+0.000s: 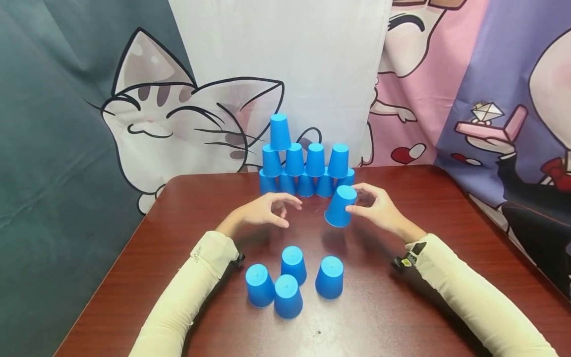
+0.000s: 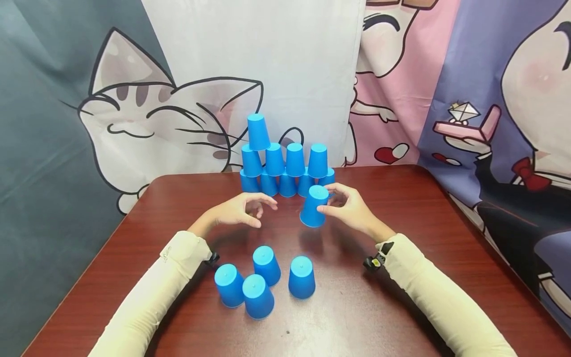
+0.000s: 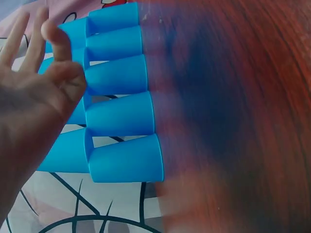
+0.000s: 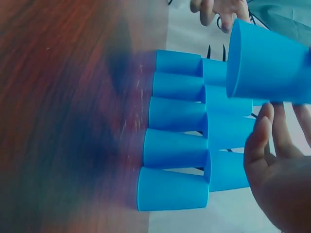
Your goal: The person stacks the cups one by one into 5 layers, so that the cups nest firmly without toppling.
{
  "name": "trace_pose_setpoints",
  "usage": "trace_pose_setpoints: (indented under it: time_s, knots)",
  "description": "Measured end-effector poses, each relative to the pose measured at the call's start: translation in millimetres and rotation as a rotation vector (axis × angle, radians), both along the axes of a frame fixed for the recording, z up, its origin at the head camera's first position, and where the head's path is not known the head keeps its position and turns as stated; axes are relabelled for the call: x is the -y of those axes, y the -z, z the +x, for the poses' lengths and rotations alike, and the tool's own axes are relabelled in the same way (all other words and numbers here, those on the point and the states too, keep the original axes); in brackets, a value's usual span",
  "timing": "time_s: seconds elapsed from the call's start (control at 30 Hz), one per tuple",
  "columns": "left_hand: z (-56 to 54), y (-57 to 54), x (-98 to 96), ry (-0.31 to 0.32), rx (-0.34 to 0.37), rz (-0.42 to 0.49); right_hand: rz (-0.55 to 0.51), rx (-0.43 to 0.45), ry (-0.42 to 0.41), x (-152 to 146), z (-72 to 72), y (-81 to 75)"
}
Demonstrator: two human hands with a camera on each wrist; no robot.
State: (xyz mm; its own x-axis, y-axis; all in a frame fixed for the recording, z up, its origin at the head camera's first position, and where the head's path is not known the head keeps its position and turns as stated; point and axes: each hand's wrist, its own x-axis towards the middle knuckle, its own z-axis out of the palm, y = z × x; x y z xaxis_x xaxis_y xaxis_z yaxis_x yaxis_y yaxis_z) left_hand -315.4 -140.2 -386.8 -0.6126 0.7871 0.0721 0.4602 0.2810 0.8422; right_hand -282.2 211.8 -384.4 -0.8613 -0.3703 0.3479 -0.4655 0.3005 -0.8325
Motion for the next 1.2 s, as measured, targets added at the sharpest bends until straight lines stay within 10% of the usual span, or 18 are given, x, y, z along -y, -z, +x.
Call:
trace_pose_setpoints:
  time_s: [0.5,1.2]
  knots:
    - [6.1,-4.3,-5.6,0.433,0.282,-0.064,-0.05,-0.06,0.213,33,-25.3,-30.8]
    - [25.9,-13.8,-24.9,0.523,0.142,-0.276,-0.027,-0.057,0.376,90,-81.3,-86.8]
